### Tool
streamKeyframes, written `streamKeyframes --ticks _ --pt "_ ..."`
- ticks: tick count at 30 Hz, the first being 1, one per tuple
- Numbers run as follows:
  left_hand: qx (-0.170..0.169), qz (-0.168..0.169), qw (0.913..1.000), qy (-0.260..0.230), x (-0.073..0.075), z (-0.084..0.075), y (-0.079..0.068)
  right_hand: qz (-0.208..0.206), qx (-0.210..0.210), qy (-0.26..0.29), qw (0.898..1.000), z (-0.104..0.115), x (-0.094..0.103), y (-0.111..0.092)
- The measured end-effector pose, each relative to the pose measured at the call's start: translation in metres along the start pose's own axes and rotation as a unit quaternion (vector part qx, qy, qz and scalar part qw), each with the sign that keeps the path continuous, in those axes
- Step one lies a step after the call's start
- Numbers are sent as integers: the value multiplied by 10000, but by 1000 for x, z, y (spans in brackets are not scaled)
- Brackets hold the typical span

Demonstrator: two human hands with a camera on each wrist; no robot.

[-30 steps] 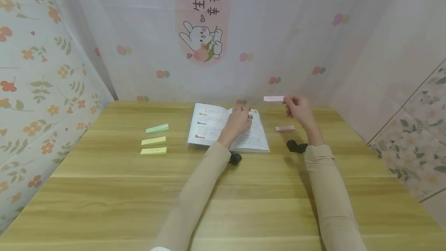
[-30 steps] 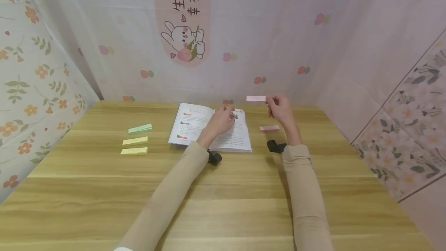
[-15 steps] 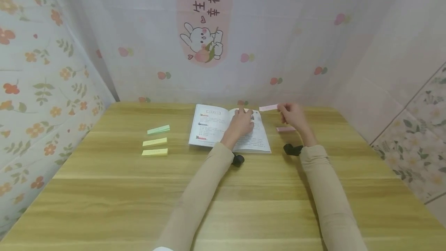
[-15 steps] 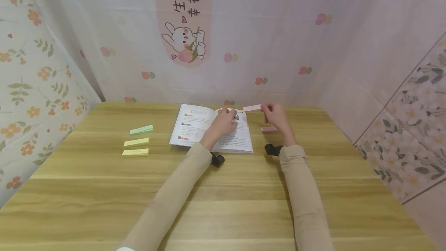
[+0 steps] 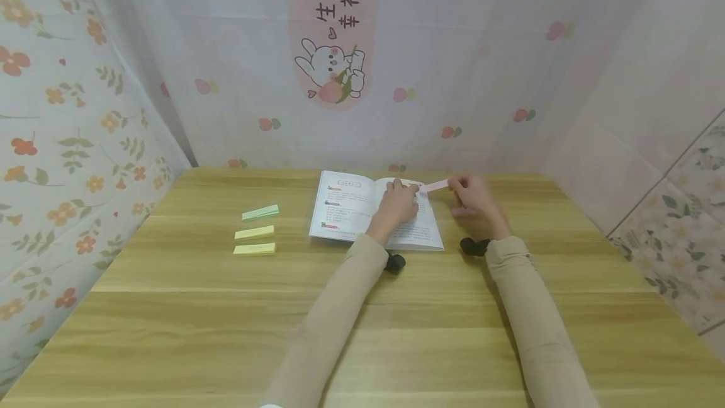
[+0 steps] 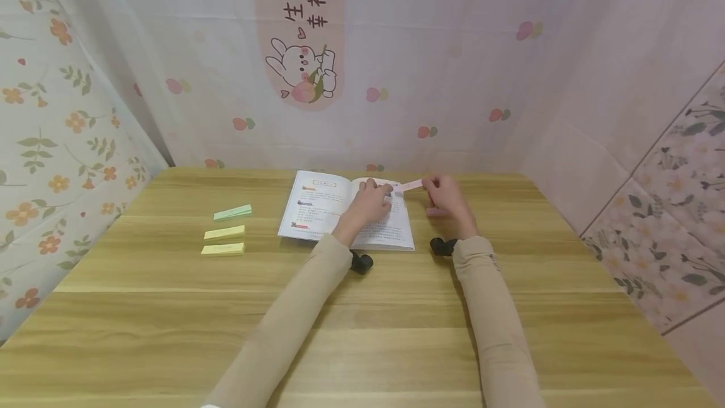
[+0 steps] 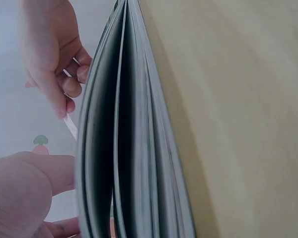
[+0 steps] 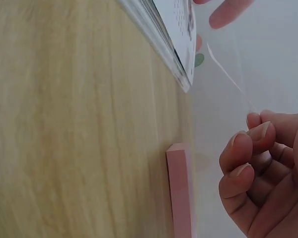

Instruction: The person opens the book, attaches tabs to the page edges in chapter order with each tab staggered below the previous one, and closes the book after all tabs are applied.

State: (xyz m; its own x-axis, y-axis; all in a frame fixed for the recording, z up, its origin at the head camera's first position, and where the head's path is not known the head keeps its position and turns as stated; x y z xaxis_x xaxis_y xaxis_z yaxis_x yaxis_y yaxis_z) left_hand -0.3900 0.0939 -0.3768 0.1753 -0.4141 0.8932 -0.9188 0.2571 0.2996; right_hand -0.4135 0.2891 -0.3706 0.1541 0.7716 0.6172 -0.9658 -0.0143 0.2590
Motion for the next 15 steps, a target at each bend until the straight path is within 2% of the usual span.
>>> streamKeyframes --ticks 8,15 --pt "39 76 9999 140 -3 0 0 152 -376 179 9990 -1 -7 0" --pt "4 176 9996 209 -6 -1 2 151 -540 220 9982 -4 -11 4"
Point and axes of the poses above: each hand's wrist, its own y-axis towards the middle knuckle, its own x-axis out of the back of the hand, z = x × y, the point moved 4 cm from there along y, towards the middle knuckle, and after that the axes turned 11 degrees about -z, right-handed, at the moved point
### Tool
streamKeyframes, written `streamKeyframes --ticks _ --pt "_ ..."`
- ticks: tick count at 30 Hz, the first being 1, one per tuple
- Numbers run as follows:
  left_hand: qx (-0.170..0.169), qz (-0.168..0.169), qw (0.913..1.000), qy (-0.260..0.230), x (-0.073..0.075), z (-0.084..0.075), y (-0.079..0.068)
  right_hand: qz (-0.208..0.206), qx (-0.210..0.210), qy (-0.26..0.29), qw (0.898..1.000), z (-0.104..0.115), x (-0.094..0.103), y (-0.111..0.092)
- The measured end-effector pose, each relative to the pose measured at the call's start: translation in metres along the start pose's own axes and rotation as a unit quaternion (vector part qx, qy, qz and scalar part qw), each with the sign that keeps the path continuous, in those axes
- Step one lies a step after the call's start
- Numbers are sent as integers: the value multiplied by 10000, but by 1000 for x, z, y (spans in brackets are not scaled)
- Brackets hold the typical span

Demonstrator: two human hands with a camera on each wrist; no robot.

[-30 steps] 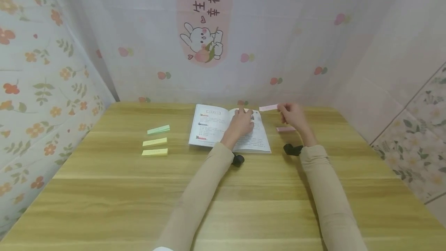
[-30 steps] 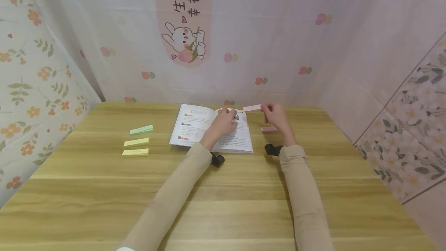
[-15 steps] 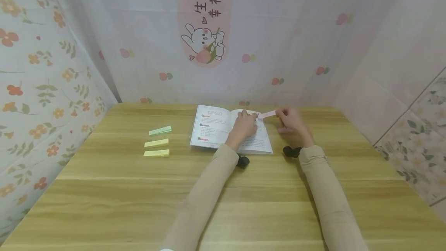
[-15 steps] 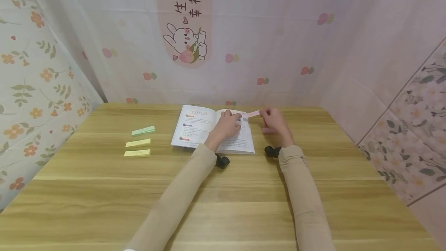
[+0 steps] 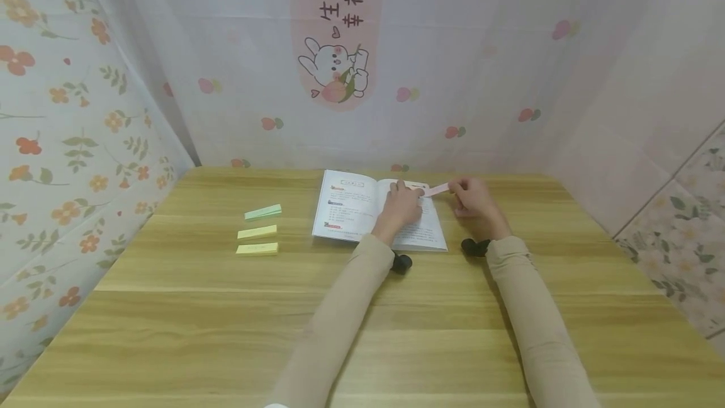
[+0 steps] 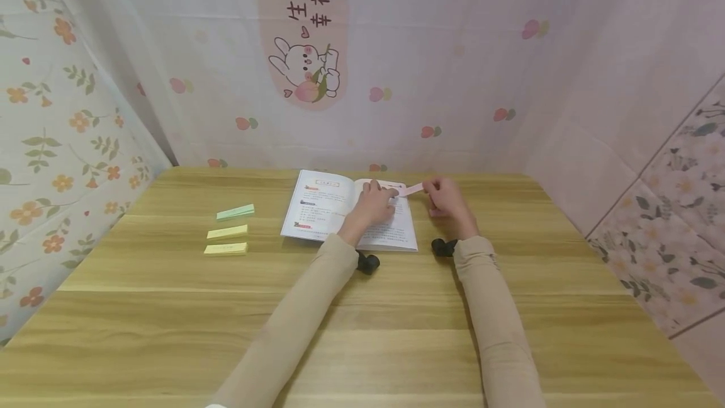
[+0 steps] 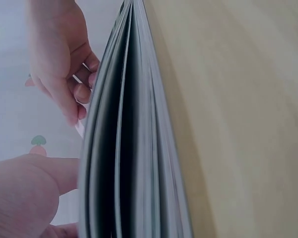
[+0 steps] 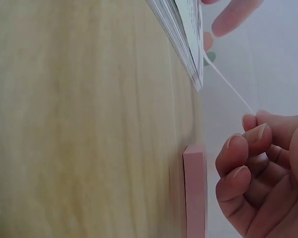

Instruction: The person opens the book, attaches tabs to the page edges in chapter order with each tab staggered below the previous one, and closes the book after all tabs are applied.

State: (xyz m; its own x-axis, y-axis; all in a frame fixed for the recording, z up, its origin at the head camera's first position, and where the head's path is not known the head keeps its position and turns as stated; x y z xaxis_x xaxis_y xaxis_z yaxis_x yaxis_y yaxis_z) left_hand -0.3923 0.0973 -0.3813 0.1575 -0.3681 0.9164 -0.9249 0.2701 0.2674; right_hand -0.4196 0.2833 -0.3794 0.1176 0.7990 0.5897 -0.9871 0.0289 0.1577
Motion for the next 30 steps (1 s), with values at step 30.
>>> streamKeyframes --ticks 30 --pt "197 435 9988 130 -7 0 -5 -11 -6 -293 9996 1 1 0"
Point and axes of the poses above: each hand's wrist, its own y-axis towards the middle knuckle, its own x-axis out of the back of the hand, z = x × y, the point moved 4 cm from there along y, towards the middle knuckle, and after that the axes turned 11 degrees about -z, right-handed, at the moved point
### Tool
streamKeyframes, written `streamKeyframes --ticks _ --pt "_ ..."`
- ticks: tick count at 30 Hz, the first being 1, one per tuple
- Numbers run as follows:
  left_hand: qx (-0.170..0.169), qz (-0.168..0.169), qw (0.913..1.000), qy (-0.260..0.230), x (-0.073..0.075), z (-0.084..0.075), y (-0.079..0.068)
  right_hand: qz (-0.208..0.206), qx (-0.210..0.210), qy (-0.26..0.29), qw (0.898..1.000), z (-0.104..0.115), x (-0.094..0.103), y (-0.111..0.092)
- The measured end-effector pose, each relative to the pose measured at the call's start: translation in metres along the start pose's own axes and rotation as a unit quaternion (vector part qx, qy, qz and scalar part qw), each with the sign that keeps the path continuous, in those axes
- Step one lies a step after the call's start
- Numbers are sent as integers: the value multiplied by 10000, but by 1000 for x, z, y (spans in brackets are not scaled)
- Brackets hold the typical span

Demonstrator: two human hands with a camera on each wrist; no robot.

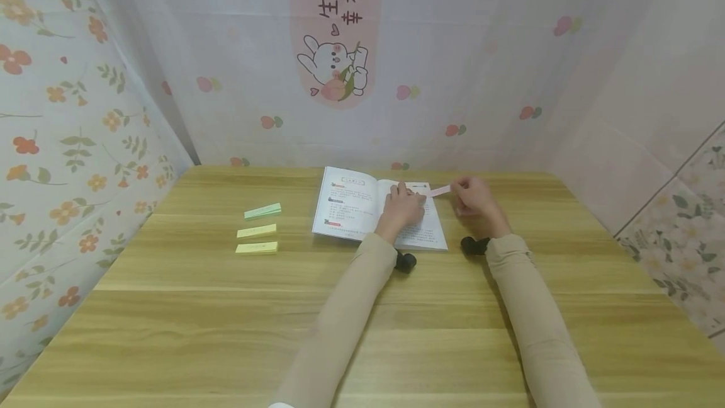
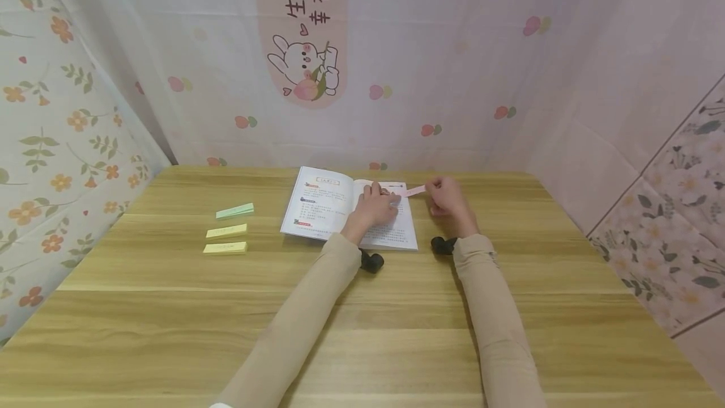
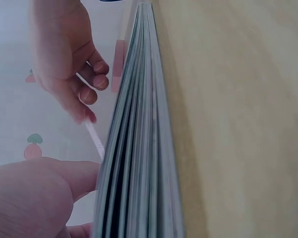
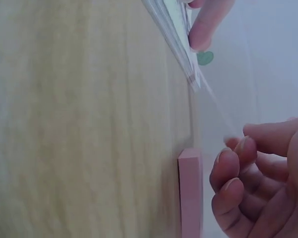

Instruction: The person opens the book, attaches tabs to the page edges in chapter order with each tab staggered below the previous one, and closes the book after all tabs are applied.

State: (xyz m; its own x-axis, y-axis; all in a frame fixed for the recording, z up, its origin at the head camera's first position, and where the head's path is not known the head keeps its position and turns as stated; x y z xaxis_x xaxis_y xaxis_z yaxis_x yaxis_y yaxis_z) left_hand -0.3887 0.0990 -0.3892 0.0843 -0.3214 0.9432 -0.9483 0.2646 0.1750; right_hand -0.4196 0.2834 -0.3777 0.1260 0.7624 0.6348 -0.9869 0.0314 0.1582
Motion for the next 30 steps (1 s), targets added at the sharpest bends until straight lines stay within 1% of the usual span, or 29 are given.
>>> streamKeyframes --ticks 3,5,6,10,14,18,22,23,26,28,30 --pt "52 30 10000 -32 0 0 -1 -272 224 -412 9985 3 4 -1" --pt "75 34 10000 -50 0 0 -1 -344 344 -616 9969 6 5 0" --pt "76 41 9999 -58 0 0 -1 -320 378 -628 9968 8 5 0" --pt "58 79 9999 -53 0 0 0 22 540 -610 9967 19 0 -1" --pt "56 88 9999 -68 -1 0 1 444 863 -674 9930 27 -10 -2" --pt "74 92 9998 -133 0 1 0 789 1141 -855 9866 29 -20 -2" --pt "97 100 9997 -222 1 2 -3 1080 1414 -1247 9761 31 -29 -4" --pt "102 95 9996 -238 2 2 -3 1148 1420 -1341 9740 31 -31 -4" --pt "92 95 9995 -285 3 1 -4 1284 1257 -1641 9699 31 -34 -6" --pt "73 109 9996 -262 4 1 -4 1324 1077 -1741 9698 30 -34 -7" --pt "55 126 9996 -235 4 1 -4 1376 981 -1811 9688 31 -33 -9"
Point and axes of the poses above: each hand's wrist, its own y-axis towards the middle knuckle, its own x-axis out of the back of the hand, z = x × y, the point moved 4 cm from there along y, towards the middle knuckle, and after that the axes turned 11 degrees about -z, right-handed, at the moved point
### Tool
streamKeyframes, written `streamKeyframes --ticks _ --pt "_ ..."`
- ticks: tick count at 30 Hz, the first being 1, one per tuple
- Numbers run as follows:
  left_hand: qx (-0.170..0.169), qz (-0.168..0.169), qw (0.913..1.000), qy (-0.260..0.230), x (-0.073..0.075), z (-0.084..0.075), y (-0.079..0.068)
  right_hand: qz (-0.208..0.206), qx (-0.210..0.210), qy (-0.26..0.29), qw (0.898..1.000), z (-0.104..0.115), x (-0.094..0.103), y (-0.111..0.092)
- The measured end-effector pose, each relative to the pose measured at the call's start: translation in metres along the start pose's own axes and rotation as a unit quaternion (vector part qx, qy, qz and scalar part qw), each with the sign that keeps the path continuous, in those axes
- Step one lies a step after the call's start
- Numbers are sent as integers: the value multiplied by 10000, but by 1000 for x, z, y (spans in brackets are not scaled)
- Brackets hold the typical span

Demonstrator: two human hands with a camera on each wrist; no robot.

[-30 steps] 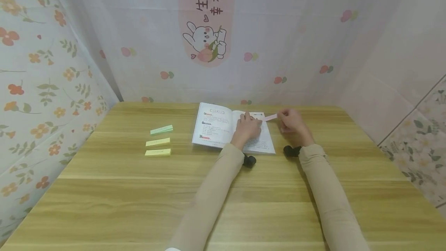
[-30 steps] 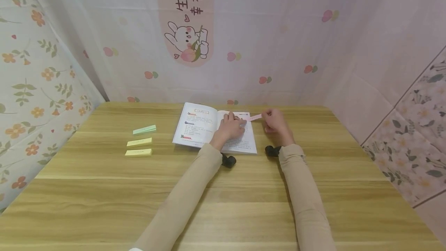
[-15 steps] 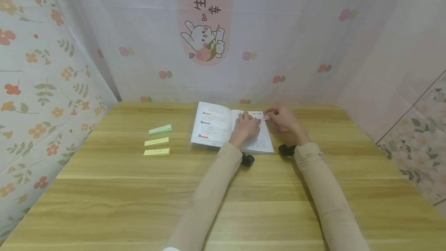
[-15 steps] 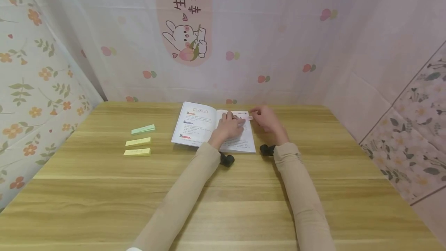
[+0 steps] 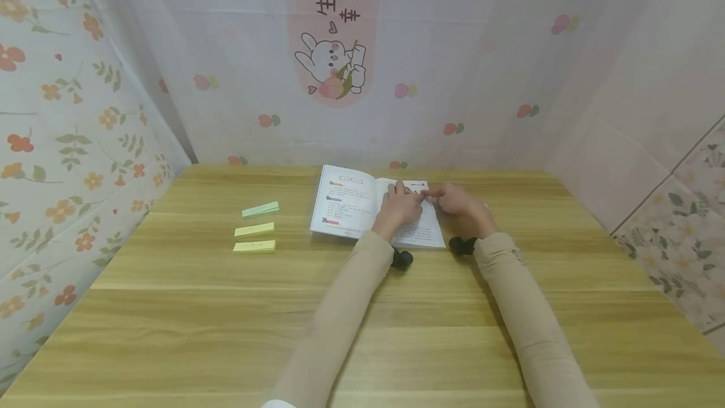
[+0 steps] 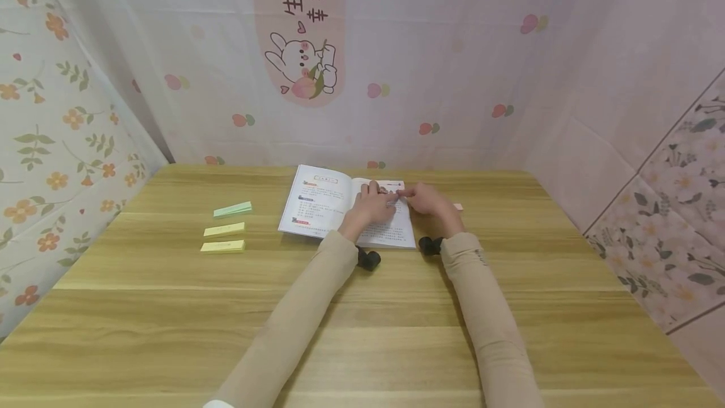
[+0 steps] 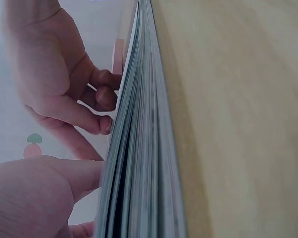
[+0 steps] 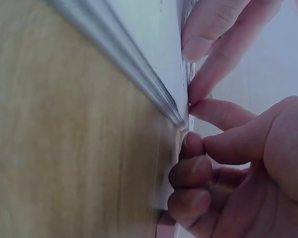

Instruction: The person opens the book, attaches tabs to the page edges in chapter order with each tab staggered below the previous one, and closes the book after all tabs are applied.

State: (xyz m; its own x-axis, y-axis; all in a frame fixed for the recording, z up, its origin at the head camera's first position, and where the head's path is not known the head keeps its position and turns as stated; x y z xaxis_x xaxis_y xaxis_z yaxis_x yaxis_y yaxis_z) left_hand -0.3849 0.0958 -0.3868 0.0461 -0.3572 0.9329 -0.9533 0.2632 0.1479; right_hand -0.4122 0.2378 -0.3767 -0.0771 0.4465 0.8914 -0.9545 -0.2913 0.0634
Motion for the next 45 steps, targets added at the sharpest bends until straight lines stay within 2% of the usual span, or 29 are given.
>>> streamKeyframes --ticks 18,25,32,36,42,45 --pt "43 65 10000 42 0 -1 -1 252 -190 -185 9993 -1 1 -3" --pt "19 88 9999 115 -1 -1 -1 277 -12 -398 9988 2 1 -5" --pt "-16 133 9998 137 1 1 -2 164 114 -177 9996 4 2 -10" --pt "-144 162 9997 114 3 2 -4 64 150 -217 9996 7 2 -12" --pt "-552 232 9979 253 9 3 -6 -11 22 -361 9993 6 1 -11" --pt "-654 181 9973 284 11 5 -6 -122 42 -377 9992 7 2 -12"
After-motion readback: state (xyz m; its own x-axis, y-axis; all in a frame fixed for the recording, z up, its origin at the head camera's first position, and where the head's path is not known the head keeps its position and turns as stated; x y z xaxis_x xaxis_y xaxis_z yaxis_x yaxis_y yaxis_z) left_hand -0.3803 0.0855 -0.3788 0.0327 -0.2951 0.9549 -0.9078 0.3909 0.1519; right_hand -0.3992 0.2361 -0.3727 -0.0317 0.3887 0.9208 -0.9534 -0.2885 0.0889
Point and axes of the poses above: each hand's wrist, its own y-axis towards the middle knuckle, its own x-axis out of the back of the hand, z = x × y, the point moved 4 cm from there along y, towards the middle knuckle, and after that the axes turned 11 degrees about -z, right-handed, at the moved point
